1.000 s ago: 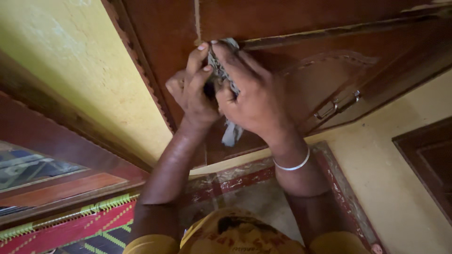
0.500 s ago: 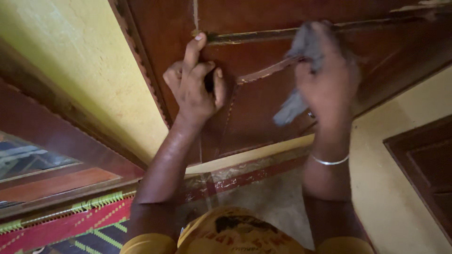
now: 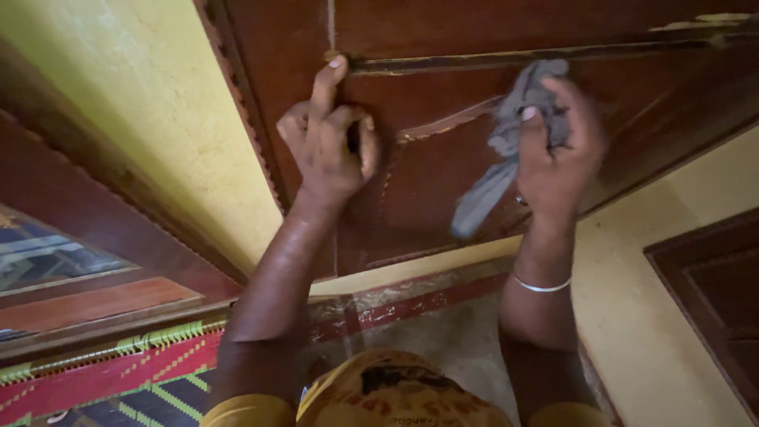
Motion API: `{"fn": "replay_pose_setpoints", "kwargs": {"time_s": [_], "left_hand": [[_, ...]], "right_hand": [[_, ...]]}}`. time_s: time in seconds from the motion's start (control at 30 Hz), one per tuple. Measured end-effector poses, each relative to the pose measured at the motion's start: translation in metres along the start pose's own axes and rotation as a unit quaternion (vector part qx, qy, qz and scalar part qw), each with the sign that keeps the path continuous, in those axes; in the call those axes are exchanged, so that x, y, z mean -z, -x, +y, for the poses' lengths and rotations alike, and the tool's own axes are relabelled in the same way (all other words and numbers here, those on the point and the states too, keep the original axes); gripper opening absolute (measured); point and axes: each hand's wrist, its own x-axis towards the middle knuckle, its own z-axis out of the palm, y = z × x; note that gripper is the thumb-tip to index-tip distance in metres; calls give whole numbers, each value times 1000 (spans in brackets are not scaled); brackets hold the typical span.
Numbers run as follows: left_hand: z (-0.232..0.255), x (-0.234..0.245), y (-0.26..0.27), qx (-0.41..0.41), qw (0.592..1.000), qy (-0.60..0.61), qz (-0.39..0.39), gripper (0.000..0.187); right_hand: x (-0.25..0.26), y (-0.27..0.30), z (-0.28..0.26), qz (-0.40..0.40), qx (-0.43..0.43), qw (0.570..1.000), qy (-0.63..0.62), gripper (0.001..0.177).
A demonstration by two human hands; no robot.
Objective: The person wipes a black rectangular object on a bed with a cloth, then dips the cloth into a green bowl and wrings it out. They proceed to wipe the edges and panels of a wooden door frame and door with the cloth.
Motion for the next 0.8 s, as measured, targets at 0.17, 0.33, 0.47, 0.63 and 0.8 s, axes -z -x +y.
{"fn": "replay_pose_setpoints", "kwargs": {"time_s": [0.17,0.33,0.47,0.63,0.8], "left_hand": [[3,3,2,4,1000,8,-5,17],[-3,-6,3,-9,1000,-3,17,17],[1,-2,7,5,1000,-11,-7,16],[0,0,8,5,1000,-21,-18,14],[-4,-9,7,-5,1000,-11,5,14]], "right_hand": [[21,-8,36,124,-26,992,-7,25],[51,-5,112,163,-51,982,87,11],[66,-11,155,258,-206,944,14,37],[104,-17,232,217,-4,955,201,27],[124,-15,297,215,8,970,116,45]]}}
